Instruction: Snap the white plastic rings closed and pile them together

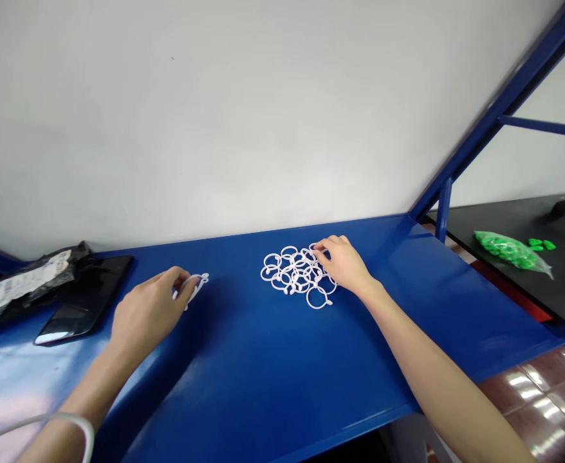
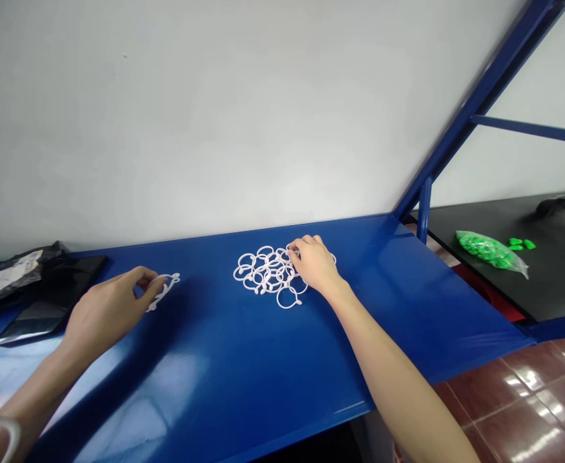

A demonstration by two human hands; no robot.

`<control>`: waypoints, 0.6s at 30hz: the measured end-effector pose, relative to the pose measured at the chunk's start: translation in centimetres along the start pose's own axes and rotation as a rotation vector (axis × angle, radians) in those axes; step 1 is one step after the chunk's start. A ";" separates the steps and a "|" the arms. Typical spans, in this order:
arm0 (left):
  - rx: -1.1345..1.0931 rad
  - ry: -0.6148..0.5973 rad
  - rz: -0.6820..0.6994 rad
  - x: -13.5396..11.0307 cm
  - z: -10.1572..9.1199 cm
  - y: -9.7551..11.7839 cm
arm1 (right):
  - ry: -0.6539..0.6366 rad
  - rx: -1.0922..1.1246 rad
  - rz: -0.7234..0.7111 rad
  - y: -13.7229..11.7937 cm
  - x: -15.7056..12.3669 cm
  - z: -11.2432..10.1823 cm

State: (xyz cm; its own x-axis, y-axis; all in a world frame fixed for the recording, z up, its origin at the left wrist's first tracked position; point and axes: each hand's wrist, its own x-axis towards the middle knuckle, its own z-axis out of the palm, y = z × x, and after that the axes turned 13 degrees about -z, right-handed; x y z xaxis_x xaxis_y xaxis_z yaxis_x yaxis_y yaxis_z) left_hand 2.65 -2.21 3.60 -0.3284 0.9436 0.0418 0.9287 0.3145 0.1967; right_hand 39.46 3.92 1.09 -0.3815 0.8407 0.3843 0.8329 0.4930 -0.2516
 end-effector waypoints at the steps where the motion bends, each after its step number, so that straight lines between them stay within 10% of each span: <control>1: -0.010 0.026 -0.024 0.0 -0.1 0.0 | 0.000 0.001 0.000 0.0 0.0 0.1; 11: -0.278 0.243 -0.108 0.0 -0.9 0.1 | 0.061 0.015 -0.031 -0.7 0.0 -0.3; 18: -0.756 -0.041 -0.028 -1.1 -0.8 1.1 | 0.193 0.137 -0.252 -5.7 -0.8 -0.2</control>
State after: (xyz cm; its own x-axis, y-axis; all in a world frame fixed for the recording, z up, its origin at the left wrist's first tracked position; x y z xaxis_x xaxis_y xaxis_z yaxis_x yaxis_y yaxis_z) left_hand 3.89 -2.98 4.56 -0.3296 0.9441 -0.0069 0.5442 0.1960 0.8158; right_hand 35.10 0.34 2.43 -0.4743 0.6375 0.6071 0.6556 0.7161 -0.2397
